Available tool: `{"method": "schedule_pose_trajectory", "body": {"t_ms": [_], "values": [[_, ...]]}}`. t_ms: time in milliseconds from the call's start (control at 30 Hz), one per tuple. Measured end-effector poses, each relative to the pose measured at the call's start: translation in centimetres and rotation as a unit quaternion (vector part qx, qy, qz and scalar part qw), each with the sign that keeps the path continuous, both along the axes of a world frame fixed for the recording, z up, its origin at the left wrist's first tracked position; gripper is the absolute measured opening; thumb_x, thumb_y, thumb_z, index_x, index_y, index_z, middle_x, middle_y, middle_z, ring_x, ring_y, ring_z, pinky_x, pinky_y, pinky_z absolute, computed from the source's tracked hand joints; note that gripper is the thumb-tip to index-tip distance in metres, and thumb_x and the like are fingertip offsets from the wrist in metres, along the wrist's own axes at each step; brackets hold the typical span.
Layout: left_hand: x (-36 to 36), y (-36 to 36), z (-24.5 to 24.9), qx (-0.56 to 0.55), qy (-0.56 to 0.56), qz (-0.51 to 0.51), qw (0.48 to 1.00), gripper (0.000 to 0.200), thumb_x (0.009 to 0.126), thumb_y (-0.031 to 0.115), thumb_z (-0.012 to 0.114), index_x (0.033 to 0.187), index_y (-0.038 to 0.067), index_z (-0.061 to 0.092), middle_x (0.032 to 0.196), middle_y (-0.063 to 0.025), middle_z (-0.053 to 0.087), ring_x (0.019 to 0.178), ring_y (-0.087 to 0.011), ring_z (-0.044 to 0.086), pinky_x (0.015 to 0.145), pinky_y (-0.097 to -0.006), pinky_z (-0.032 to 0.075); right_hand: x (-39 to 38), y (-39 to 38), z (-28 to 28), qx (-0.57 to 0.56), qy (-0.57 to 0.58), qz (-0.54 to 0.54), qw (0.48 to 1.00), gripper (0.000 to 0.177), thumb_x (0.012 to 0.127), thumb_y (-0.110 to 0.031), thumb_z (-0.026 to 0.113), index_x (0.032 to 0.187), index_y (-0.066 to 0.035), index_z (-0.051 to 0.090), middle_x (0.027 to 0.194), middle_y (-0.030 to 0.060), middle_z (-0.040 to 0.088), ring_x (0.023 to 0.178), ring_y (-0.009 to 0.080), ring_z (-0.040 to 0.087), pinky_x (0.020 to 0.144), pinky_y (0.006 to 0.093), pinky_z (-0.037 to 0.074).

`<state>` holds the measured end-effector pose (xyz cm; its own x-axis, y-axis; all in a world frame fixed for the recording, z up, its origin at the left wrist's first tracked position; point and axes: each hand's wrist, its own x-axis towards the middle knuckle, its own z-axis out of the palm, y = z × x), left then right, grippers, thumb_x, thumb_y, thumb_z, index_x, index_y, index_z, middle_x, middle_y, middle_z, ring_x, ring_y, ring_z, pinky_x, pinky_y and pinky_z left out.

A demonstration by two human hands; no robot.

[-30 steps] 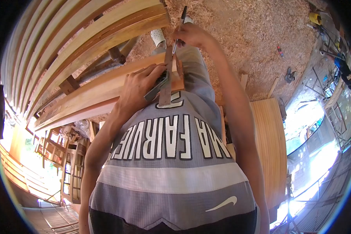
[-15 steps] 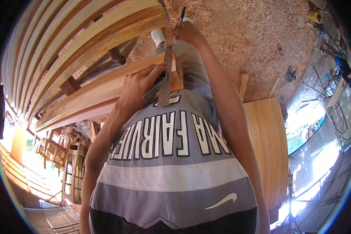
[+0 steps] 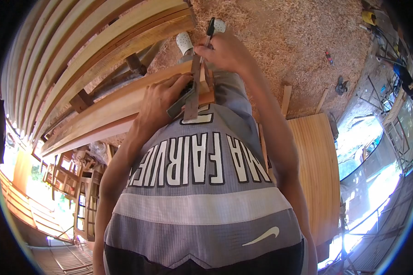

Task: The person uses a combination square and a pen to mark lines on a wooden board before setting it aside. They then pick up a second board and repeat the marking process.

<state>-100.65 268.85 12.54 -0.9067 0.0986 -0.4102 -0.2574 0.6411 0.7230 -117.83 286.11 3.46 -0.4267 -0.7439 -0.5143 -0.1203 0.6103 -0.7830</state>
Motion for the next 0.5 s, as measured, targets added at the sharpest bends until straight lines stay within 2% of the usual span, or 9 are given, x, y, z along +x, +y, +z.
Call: {"method": "schedule_pose_trajectory", "body": {"t_ms": [67,133,167,233,267,333,400,433,500], "values": [[-0.3,0.0,0.1,0.002,0.002,-0.002,1.0,0.052,0.078,0.015,0.075,0.127,0.008,0.062,0.116,-0.0174,0.073,0.093,-0.0428,0.073,0.078,-0.0512,0.059,-1.1,0.1,3.1,-0.008,-0.053,0.0,0.999,0.038,0.099,-0.039,0.066,0.095,-0.003,0.08,0.079,0.0167,0.075,0.07,0.0301,0.073,0.072,0.0416,0.057],[-0.8,0.6,0.4,0.009,-0.02,-0.001,1.0,0.053,0.077,0.013,0.075,0.128,0.007,0.061,0.115,-0.0181,0.073,0.094,-0.0438,0.072,0.078,-0.0515,0.059,-2.2,0.8,6.1,-0.034,-0.202,-0.034,0.978,0.039,0.099,-0.041,0.068,0.092,-0.005,0.08,0.075,0.0113,0.075,0.066,0.0188,0.071,0.068,0.0356,0.055],[-0.7,0.6,0.2,0.009,-0.018,-0.001,1.0,0.053,0.077,0.013,0.075,0.128,0.007,0.061,0.115,-0.0181,0.073,0.094,-0.0438,0.072,0.078,-0.0515,0.059,-2.6,0.8,6.8,-0.034,-0.201,-0.035,0.978,0.039,0.099,-0.041,0.068,0.092,-0.005,0.08,0.075,0.0113,0.075,0.066,0.0188,0.071,0.068,0.0356,0.055],[-0.5,0.6,-0.2,0.005,0.019,0.0,1.0,0.051,0.083,0.033,0.078,0.124,0.009,0.061,0.109,-0.0149,0.073,0.094,-0.0398,0.074,0.072,-0.0517,0.059,-3.2,1.2,7.6,-0.1,-0.295,-0.125,0.942,0.04,0.099,-0.043,0.068,0.09,-0.006,0.081,0.075,0.0089,0.076,0.066,0.0113,0.07,0.066,0.0331,0.055],[-0.5,0.6,-0.1,0.005,0.02,-0.001,1.0,0.051,0.083,0.033,0.078,0.124,0.009,0.061,0.109,-0.0149,0.073,0.094,-0.0398,0.074,0.072,-0.0517,0.059,-3.2,1.6,5.4,-0.1,-0.294,-0.125,0.942,0.04,0.099,-0.043,0.068,0.09,-0.006,0.081,0.075,0.0089,0.076,0.066,0.0113,0.07,0.066,0.0331,0.055],[-0.6,0.6,0.0,0.012,-0.01,0.001,1.0,0.054,0.075,0.009,0.073,0.128,0.007,0.061,0.113,-0.0184,0.073,0.093,-0.0439,0.072,0.078,-0.0514,0.058,-2.6,2.7,-2.8,-0.01,-0.063,-0.184,0.981,0.045,0.098,-0.046,0.067,0.092,-0.003,0.08,0.078,0.0154,0.076,0.07,0.0219,0.074,0.069,0.0382,0.058],[-0.7,0.6,-0.1,0.007,-0.01,-0.005,1.0,0.053,0.075,0.008,0.072,0.128,0.008,0.061,0.112,-0.018,0.073,0.093,-0.0438,0.072,0.078,-0.0517,0.058,-1.3,2.5,-6.2,0.077,0.029,-0.101,0.991,0.05,0.097,-0.049,0.066,0.095,-0.001,0.079,0.084,0.0224,0.076,0.078,0.0367,0.076,0.075,0.0451,0.059],[-0.8,0.7,-0.2,0.004,-0.015,-0.009,1.0,0.053,0.075,0.007,0.072,0.127,0.008,0.061,0.111,-0.0175,0.073,0.093,-0.0438,0.072,0.078,-0.0521,0.058,-0.3,2.4,-7.7,0.077,0.03,-0.102,0.991,0.05,0.097,-0.049,0.066,0.095,-0.001,0.079,0.084,0.0224,0.076,0.078,0.0367,0.076,0.075,0.0451,0.059],[-0.9,0.6,0.1,0.002,-0.019,-0.009,1.0,0.053,0.075,0.007,0.072,0.127,0.009,0.062,0.11,-0.0171,0.074,0.093,-0.0437,0.072,0.078,-0.0521,0.058,1.4,1.4,-8.8,0.133,0.018,-0.054,0.989,0.036,0.1,-0.041,0.067,0.105,-0.008,0.08,0.087,0.0154,0.079,0.084,0.0268,0.078,0.074,0.0399,0.058]]}}
